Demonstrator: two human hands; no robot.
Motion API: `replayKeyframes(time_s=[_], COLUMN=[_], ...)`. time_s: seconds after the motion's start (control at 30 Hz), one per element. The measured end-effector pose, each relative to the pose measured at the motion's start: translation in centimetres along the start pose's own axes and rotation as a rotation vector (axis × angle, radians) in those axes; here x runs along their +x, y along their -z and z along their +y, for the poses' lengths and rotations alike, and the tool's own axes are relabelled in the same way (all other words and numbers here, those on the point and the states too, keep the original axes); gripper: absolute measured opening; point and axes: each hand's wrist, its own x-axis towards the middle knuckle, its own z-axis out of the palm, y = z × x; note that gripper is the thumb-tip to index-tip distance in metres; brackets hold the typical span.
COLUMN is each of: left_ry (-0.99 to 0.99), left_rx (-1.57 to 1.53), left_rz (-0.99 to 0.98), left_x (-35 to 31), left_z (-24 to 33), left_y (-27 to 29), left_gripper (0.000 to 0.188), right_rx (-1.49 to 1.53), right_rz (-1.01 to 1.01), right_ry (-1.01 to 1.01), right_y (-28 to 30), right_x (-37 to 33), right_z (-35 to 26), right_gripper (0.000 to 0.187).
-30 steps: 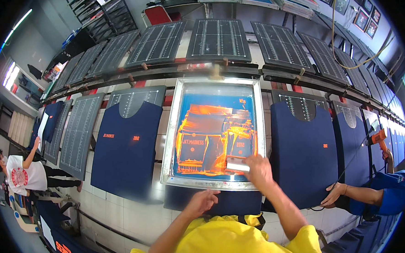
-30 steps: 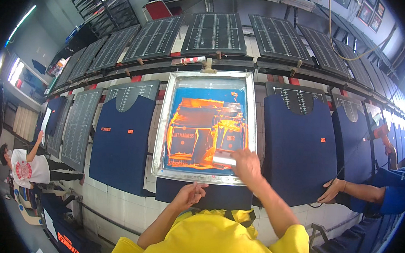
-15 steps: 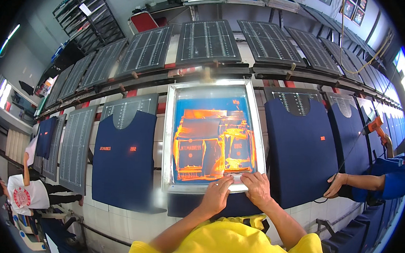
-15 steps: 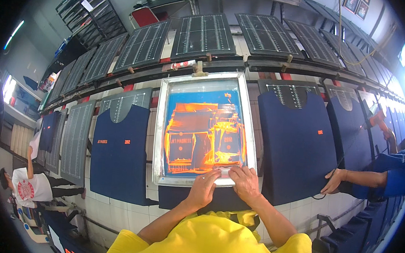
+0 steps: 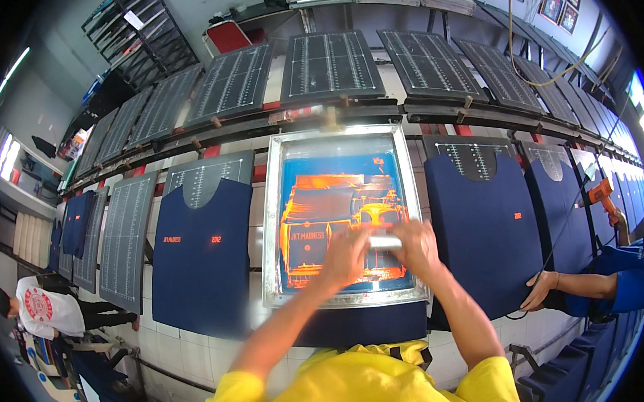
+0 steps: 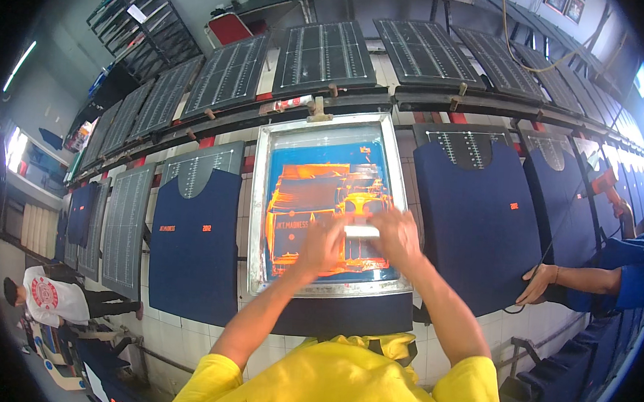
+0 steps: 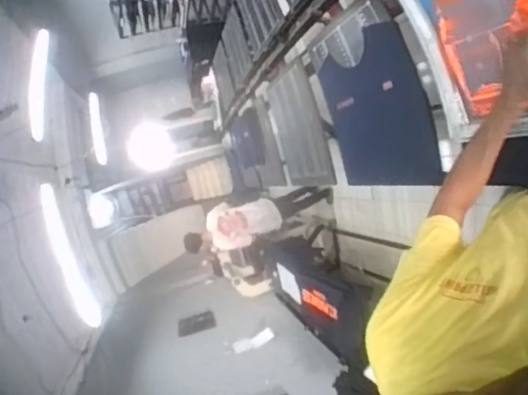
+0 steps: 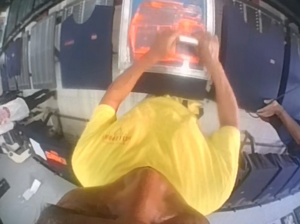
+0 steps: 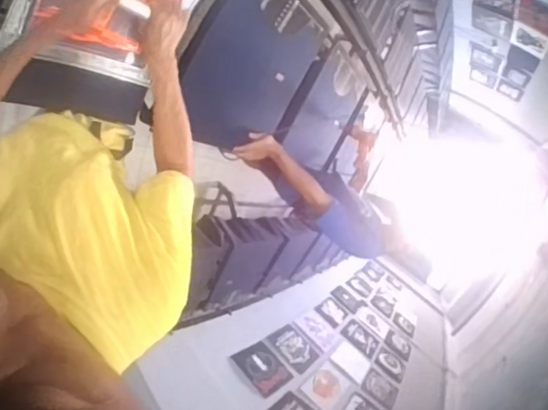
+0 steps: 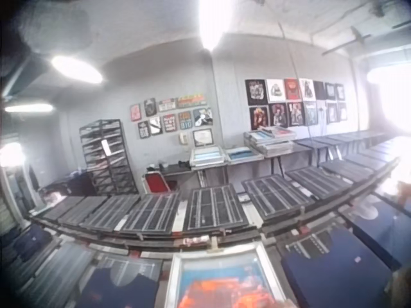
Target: The person performs manual screen printing by spreading ink across a mesh frame over a series of fabric boards and then moving the frame to the next station along the line.
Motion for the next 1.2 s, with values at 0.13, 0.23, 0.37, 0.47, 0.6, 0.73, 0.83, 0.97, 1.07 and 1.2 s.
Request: replayKeyframes(time_s=[0.13, 0.23, 0.37, 0.47, 0.6, 0.73, 0.83, 0.97, 1.07, 1.2], left_ry=[-0.063, -0.049, -0.065, -0.047, 0.032, 0.022, -0.078, -0.117, -0.130, -0.189], left_rx=[-0.014, 0.014, 0.080, 0.087, 0.006, -0.019, 0.031, 0.044, 0.060, 0.134], left_rz=[0.083, 0.068, 0.089, 0.109, 0.119, 0.111, 0.168, 0.140, 0.064, 0.048], left_x=[-8.0, -9.4, -5.6, 0.0, 5.0, 2.8, -2.3, -8.5, -11.7, -13.8], left_z=[2.5, 3.1, -0.2, -3.1, -4.7, -2.9, -1.7, 0.2, 0.3, 0.4], left_y=[-2.9, -4.1, -4.8, -4.0, -2.4, -0.2, -0.5, -1.6, -2.6, -3.5], left_gripper=[0.042, 0.044, 0.036, 0.030, 0.026, 0.028, 0.032, 0.041, 0.044, 0.041], right_rx=[0.031, -0.008, -0.028, -0.019, -0.054, -0.070, -0.014, -0.033, -0.021, 0.010], right_rz=[-0.121, -0.107, -0.073, -0.055, -0.167, -0.135, -0.063, -0.038, -0.147, -0.221], right_ry=[-0.025, 0.002, 0.031, 0.031, -0.018, 0.044, 0.091, 0.100, 0.079, 0.034], right_y=[2.0, 0.5, -1.4, -2.3, -2.1, 0.0, 0.7, -0.6, -1.0, -0.3], right_x=[-6.4, -8.2, -4.8, 0.4, 5.9, 5.5, 1.8, -5.0, -8.4, -10.5], right_z=[-4.4, -3.6, -0.5, 2.2, 4.2, 1.9, -1.4, -4.2, -5.7, -7.2], right_gripper=[0.045, 0.043, 0.038, 0.032, 0.033, 0.033, 0.033, 0.034, 0.048, 0.055])
